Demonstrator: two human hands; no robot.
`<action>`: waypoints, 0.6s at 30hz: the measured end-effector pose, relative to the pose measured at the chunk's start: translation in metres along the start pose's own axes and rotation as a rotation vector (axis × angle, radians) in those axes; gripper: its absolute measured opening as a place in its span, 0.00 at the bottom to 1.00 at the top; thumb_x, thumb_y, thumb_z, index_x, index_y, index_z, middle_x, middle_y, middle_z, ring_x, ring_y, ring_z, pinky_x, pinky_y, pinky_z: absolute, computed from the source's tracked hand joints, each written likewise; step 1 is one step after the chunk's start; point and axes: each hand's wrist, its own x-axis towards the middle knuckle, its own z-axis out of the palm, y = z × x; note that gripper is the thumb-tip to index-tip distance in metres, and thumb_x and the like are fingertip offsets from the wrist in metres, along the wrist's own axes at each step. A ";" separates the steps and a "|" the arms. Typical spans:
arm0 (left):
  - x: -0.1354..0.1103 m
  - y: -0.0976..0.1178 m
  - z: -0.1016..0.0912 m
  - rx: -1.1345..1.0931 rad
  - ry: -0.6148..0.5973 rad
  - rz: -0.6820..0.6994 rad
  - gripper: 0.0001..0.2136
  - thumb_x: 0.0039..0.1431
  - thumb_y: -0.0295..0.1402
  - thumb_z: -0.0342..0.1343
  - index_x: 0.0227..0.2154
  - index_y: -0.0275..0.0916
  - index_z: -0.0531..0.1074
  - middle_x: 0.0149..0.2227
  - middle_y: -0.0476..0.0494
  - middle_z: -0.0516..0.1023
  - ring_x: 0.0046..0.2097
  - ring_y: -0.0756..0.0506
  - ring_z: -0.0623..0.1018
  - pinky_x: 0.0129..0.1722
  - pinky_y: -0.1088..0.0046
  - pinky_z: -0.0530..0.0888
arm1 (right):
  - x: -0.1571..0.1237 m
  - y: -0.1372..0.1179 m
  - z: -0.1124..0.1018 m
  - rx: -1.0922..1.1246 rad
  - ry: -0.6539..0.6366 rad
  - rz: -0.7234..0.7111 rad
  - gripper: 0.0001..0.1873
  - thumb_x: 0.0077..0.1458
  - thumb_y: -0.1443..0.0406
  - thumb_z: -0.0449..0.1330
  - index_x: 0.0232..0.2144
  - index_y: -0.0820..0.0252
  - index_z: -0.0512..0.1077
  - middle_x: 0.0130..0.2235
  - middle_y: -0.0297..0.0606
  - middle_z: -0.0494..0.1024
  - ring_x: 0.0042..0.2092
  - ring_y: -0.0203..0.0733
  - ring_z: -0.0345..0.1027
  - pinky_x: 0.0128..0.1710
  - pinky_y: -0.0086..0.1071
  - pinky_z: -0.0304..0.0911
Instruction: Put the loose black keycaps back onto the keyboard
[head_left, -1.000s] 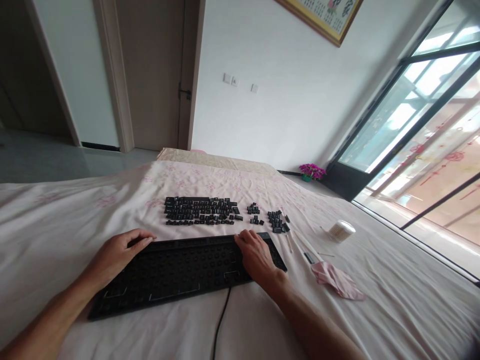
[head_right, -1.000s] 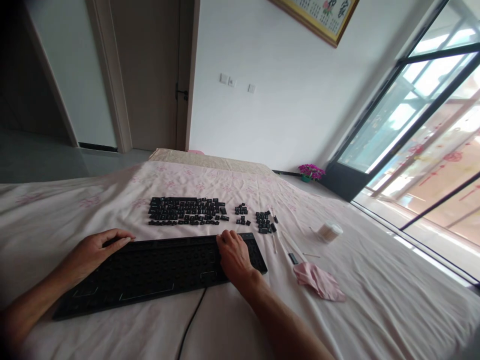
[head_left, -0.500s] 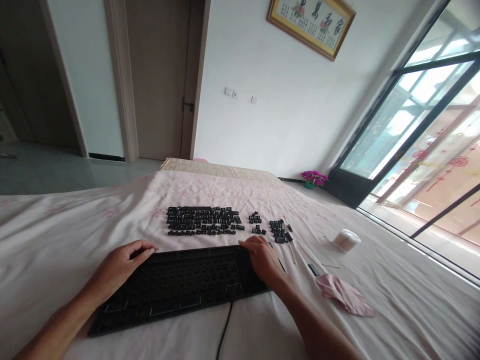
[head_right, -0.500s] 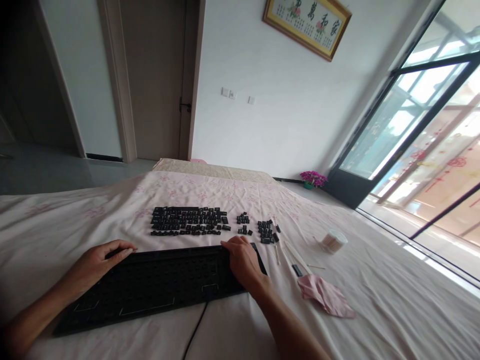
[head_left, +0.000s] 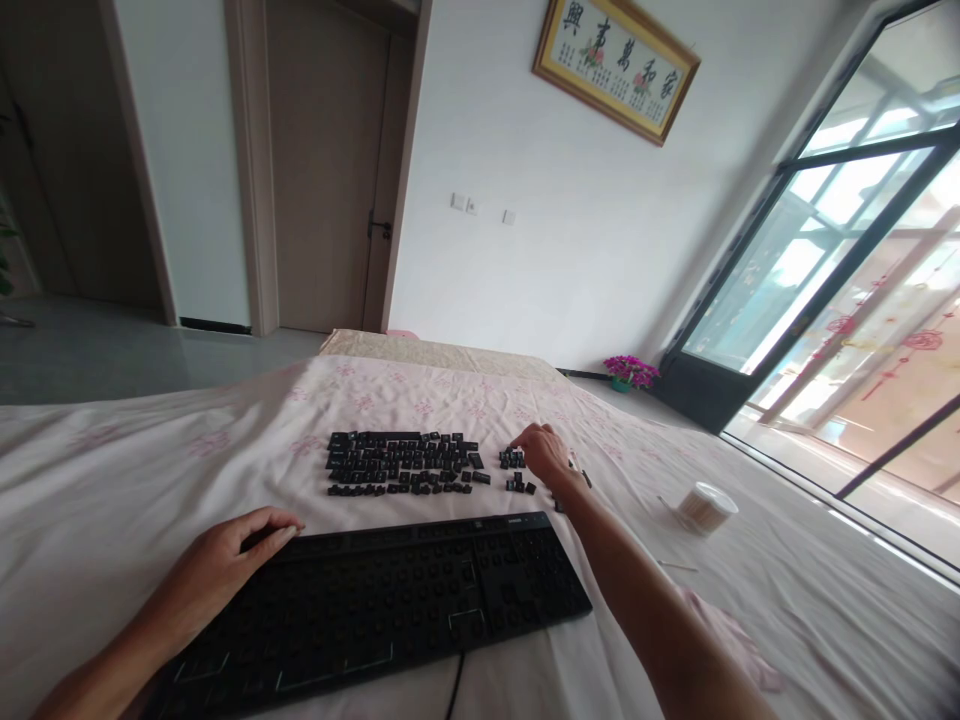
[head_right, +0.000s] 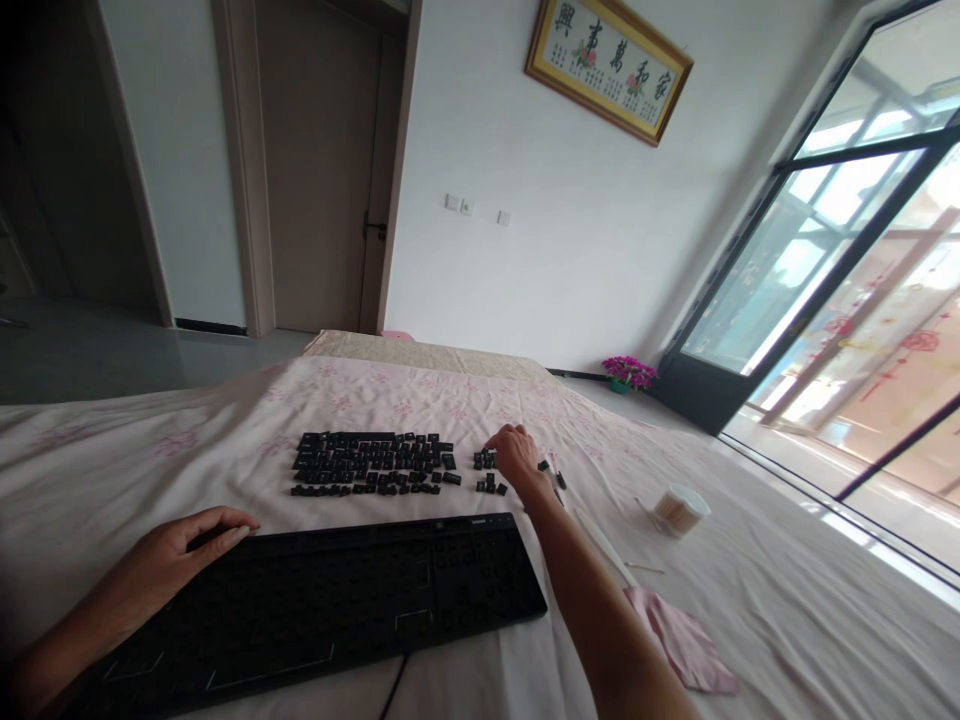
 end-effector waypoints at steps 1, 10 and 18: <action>0.000 0.000 0.000 0.000 -0.007 -0.011 0.18 0.55 0.52 0.52 0.36 0.45 0.78 0.37 0.49 0.82 0.38 0.42 0.80 0.32 0.76 0.75 | 0.004 -0.001 0.002 -0.019 -0.014 -0.015 0.17 0.55 0.73 0.56 0.36 0.49 0.82 0.44 0.37 0.79 0.47 0.42 0.64 0.44 0.31 0.56; 0.000 -0.001 0.000 -0.027 -0.009 -0.018 0.17 0.55 0.51 0.53 0.37 0.45 0.77 0.38 0.49 0.82 0.39 0.42 0.80 0.32 0.76 0.75 | 0.026 -0.002 0.013 -0.129 -0.080 -0.061 0.17 0.54 0.75 0.57 0.34 0.51 0.82 0.44 0.40 0.78 0.48 0.44 0.61 0.46 0.34 0.50; 0.000 -0.001 0.001 -0.043 -0.001 -0.005 0.16 0.55 0.50 0.54 0.36 0.46 0.77 0.38 0.48 0.82 0.40 0.41 0.80 0.33 0.75 0.75 | 0.042 0.000 0.022 -0.166 -0.097 -0.057 0.12 0.56 0.69 0.58 0.33 0.52 0.82 0.43 0.40 0.79 0.49 0.47 0.61 0.47 0.37 0.49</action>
